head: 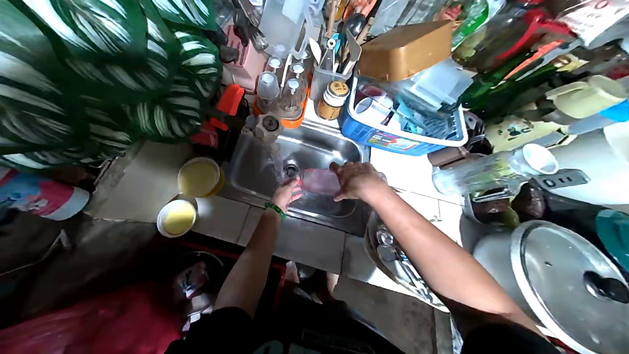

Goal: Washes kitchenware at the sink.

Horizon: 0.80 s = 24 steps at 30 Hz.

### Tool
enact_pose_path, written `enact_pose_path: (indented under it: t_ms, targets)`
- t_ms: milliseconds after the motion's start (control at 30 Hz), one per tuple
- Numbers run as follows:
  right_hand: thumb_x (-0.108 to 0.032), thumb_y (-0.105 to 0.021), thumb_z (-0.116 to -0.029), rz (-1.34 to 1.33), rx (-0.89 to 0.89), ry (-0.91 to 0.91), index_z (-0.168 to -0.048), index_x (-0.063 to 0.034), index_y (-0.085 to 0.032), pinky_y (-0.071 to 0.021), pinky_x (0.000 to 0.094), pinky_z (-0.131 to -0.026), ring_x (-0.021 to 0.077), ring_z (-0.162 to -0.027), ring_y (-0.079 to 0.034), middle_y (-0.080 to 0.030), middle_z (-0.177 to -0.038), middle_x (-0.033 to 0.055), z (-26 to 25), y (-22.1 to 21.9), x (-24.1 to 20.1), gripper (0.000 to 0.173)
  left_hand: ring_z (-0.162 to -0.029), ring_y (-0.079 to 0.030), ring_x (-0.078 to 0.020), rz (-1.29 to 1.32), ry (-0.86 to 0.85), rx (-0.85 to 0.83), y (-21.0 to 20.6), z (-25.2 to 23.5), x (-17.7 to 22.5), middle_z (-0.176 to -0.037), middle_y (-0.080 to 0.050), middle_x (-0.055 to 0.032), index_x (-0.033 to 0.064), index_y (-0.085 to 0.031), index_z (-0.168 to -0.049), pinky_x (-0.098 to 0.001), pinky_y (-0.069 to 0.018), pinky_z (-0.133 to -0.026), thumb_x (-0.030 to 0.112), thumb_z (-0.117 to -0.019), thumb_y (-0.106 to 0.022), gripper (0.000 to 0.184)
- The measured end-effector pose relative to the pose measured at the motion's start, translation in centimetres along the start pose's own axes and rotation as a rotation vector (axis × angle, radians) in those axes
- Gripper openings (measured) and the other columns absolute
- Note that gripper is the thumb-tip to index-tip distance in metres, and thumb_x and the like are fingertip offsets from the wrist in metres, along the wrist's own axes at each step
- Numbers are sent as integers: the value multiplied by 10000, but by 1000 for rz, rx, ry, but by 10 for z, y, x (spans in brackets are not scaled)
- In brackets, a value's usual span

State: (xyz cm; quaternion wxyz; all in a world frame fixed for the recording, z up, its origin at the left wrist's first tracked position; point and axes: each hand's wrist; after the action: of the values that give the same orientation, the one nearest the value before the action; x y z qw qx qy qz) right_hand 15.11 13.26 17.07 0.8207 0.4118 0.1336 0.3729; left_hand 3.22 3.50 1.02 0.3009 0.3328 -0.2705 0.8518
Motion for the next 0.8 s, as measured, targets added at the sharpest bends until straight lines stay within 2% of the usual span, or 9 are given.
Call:
enact_pose_path:
  t_ms: [167,233,300,367,433,500,633,733,800]
  targets:
    - [-441,-867,-795,-235,34,154,-1435,-119,-542,-467,671,-973,436,-1193,-612,-665,-1240,232,-42,-34,24,786,-1074,-624,-233,-194,-107,-7,30,8,13,-1268,-629,-195,-20,-555,-1375,-376,-511,-928,214,-1065,-549,388]
    - [-382,-901,-764,-388,101,273,-1374,-73,-592,-489,653,-969,407,-1135,-651,-698,-1170,217,-60,-51,31,751,-892,-606,-156,-263,-148,0,40,11,23,-1083,-655,-134,-19,-608,-1276,-308,-510,-807,195,-1064,-551,307]
    - [-314,-890,-786,-506,131,324,-1405,-48,-571,-482,634,-1006,403,-1158,-642,-681,-1213,231,-67,-61,27,746,-757,-541,-100,-327,-230,14,46,13,32,-912,-607,-64,-18,-630,-1160,-269,-484,-722,160,-1059,-549,220]
    - [-300,-872,-809,-572,164,300,-1496,-92,-487,-429,665,-1062,441,-1282,-561,-594,-1367,260,-66,-68,10,814,-803,-563,-140,-418,-336,45,46,18,43,-947,-643,-102,-25,-655,-1117,-328,-495,-765,157,-1040,-589,207]
    - [-392,-875,-802,-630,226,256,-1584,-180,-380,-375,706,-1086,445,-1381,-477,-488,-1509,241,-66,-76,-14,950,-954,-657,-243,-519,-434,71,41,25,53,-1061,-695,-178,-35,-672,-1152,-445,-539,-892,165,-1025,-619,242]
    - [-485,-863,-791,-653,348,212,-1605,-207,-342,-356,714,-1083,421,-1420,-438,-446,-1554,204,-69,-81,-40,1006,-967,-662,-298,-596,-490,106,35,30,59,-1065,-688,-213,-48,-666,-1151,-497,-534,-903,197,-1021,-634,279]
    - [-321,-875,-805,-685,566,210,-1511,-101,-467,-401,675,-1056,411,-1359,-504,-528,-1464,213,-73,-77,-71,845,-930,-680,-299,-706,-562,126,32,45,70,-1034,-703,-203,-33,-691,-1126,-496,-549,-878,228,-1007,-660,288]
    - [-301,-898,-791,-766,531,312,-1490,-86,-486,-409,687,-1059,398,-1300,-567,-587,-1414,200,-82,-73,-66,839,-936,-679,-296,-863,-627,31,41,58,84,-1054,-705,-195,-25,-697,-1127,-485,-547,-887,220,-1016,-648,274]
    - [-291,-916,-767,-882,524,407,-1473,-94,-508,-482,613,-1062,351,-1244,-624,-646,-1341,185,-94,-76,-57,838,-903,-683,-289,-978,-699,-77,53,58,89,-1031,-717,-182,-15,-717,-1085,-484,-553,-852,193,-1004,-663,229]
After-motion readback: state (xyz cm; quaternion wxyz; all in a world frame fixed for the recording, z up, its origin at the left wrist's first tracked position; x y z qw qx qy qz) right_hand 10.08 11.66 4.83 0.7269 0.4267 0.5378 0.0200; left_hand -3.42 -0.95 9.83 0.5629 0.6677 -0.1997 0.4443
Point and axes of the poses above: each hand's wrist, its own z-axis away from the middle knuckle, its own y-axis out of the back of the hand, x = y × z
